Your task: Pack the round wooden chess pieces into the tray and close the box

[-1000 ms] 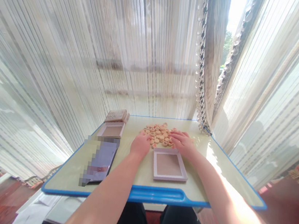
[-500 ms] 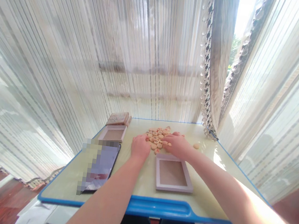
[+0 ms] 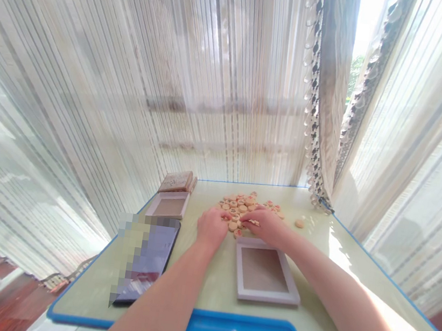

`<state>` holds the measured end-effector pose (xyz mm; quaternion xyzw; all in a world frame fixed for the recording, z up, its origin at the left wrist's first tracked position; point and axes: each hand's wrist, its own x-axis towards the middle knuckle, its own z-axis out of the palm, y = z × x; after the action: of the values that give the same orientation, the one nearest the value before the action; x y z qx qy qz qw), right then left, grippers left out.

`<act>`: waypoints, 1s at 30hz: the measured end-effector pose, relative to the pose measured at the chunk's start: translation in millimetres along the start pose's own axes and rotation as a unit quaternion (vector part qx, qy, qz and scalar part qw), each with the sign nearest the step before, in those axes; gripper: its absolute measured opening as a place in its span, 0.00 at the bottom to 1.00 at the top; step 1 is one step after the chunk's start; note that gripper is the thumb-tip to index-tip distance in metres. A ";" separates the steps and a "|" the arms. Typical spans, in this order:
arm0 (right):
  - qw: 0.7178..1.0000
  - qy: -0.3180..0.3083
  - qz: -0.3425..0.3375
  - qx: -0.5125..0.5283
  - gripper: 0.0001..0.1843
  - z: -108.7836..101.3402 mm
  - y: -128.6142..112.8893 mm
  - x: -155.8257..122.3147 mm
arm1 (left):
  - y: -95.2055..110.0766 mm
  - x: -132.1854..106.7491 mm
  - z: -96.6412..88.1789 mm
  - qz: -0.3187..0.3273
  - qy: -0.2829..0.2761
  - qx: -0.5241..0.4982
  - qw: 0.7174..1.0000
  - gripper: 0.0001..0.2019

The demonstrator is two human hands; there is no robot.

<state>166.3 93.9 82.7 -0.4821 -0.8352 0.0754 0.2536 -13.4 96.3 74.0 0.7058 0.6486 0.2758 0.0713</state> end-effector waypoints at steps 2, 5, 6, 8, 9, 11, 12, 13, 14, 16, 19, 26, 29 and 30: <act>1.000 -0.006 -0.011 -0.005 0.11 -2.4 -1.0 -2.7 | 0.8 -0.5 0.2 0.005 0.000 0.007 1.000 0.15; 0.998 -0.003 -0.042 -0.038 0.11 -5.5 0.9 -4.7 | 1.0 -1.3 0.9 0.014 -0.005 0.024 1.000 0.15; 0.998 0.005 -0.037 -0.045 0.11 -6.0 2.6 -4.9 | 0.9 -1.5 1.2 0.019 -0.007 0.030 0.999 0.16; 0.998 0.022 -0.016 -0.055 0.13 -5.7 6.9 -5.3 | 0.5 -2.2 1.7 0.030 -0.007 0.037 0.999 0.16; 0.998 0.025 -0.012 -0.060 0.14 -5.1 9.5 -5.5 | 0.3 -2.5 1.9 0.036 -0.006 0.038 0.999 0.16; 0.997 0.023 -0.015 -0.072 0.15 -3.7 14.7 -6.0 | 0.2 -3.2 2.3 0.047 -0.005 0.042 0.998 0.16; 0.996 0.021 -0.018 -0.079 0.15 -3.3 16.9 -6.1 | 0.2 -3.5 2.4 0.049 -0.005 0.045 0.998 0.15; 0.996 0.018 -0.020 -0.086 0.15 -3.3 18.5 -6.3 | 0.2 -3.7 2.6 0.050 -0.002 0.049 0.998 0.15; 0.996 0.015 -0.020 -0.090 0.14 -4.0 19.6 -6.3 | 0.2 -3.7 2.9 0.050 0.001 0.053 0.997 0.14; 0.995 0.012 -0.008 -0.097 0.14 -7.1 19.5 -6.3 | 0.0 -3.2 3.6 0.053 0.006 0.063 0.997 0.15; 0.993 0.005 0.047 -0.112 0.14 -14.6 16.0 -6.5 | -1.1 -1.6 5.0 0.058 0.005 0.084 0.995 0.18; 0.988 -0.013 0.094 -0.125 0.10 -20.5 13.5 -9.3 | -0.4 -1.8 4.4 0.043 0.032 0.062 0.997 0.14; 0.987 0.001 0.100 -0.127 0.11 -17.8 15.9 -9.8 | 2.5 -4.8 1.2 0.075 0.020 0.050 0.996 0.16; 0.986 0.001 0.101 -0.129 0.11 -17.3 16.6 -9.9 | 3.7 -6.1 0.3 0.091 0.005 0.052 0.994 0.17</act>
<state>191.6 92.3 88.0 -0.5927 -0.7848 -0.0086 0.1809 -10.0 90.1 73.6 0.7631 0.5958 0.2503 0.0057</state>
